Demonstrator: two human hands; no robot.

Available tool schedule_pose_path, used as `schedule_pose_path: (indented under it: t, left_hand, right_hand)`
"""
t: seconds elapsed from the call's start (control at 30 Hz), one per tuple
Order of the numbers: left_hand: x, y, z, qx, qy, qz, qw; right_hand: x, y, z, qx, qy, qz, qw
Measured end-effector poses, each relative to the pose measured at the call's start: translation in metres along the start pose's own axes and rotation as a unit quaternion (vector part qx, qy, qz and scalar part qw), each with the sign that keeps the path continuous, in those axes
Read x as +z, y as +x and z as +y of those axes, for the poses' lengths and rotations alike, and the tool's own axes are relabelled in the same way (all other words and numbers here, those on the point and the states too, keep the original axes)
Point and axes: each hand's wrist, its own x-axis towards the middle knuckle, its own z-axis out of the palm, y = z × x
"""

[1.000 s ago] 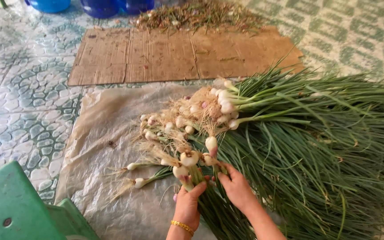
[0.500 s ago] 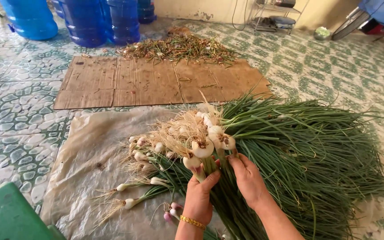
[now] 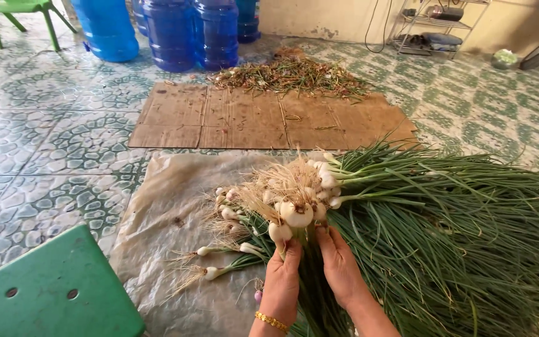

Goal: The person is weighing bunches of green onions on a mechanical scale and sorting them into piles on the floor.

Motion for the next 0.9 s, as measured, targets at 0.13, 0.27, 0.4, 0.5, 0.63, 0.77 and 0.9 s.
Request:
schedule_pose_path:
  t: [0.13,0.27,0.4,0.5,0.63,0.77,0.9]
  left_hand:
    - [-0.007,-0.002,0.005,-0.016,0.198,0.016,0.98]
    - [-0.005,-0.003,-0.002,0.107,0.387,0.069,0.913]
    - [0.004,-0.002,-0.003,0.134,0.294,0.04,0.946]
    - [0.014,-0.009,0.005,0.125,0.196,-0.05,0.971]
    - [0.006,-0.001,-0.004,0.029,0.119,-0.082,0.989]
    - [-0.008,0.01,-0.01,0.059,0.111,-0.076,0.989]
    - [-0.022,0.022,-0.023,0.104,0.066,-0.012,0.992]
  right_hand:
    - [-0.005,-0.002,0.005,0.033,-0.031,0.002,0.999]
    - [-0.007,-0.009,0.015,-0.007,-0.03,0.042,0.999]
    - [-0.005,-0.014,0.008,0.002,-0.04,0.056,0.998]
    - [-0.01,-0.01,0.015,-0.023,-0.049,0.046,0.997]
    - [-0.016,0.0,0.031,-0.126,-0.022,-0.066,0.99]
    - [-0.016,-0.016,-0.009,-0.176,-0.014,-0.209,0.962]
    - [-0.051,0.005,0.047,-0.162,-0.028,-0.271,0.949]
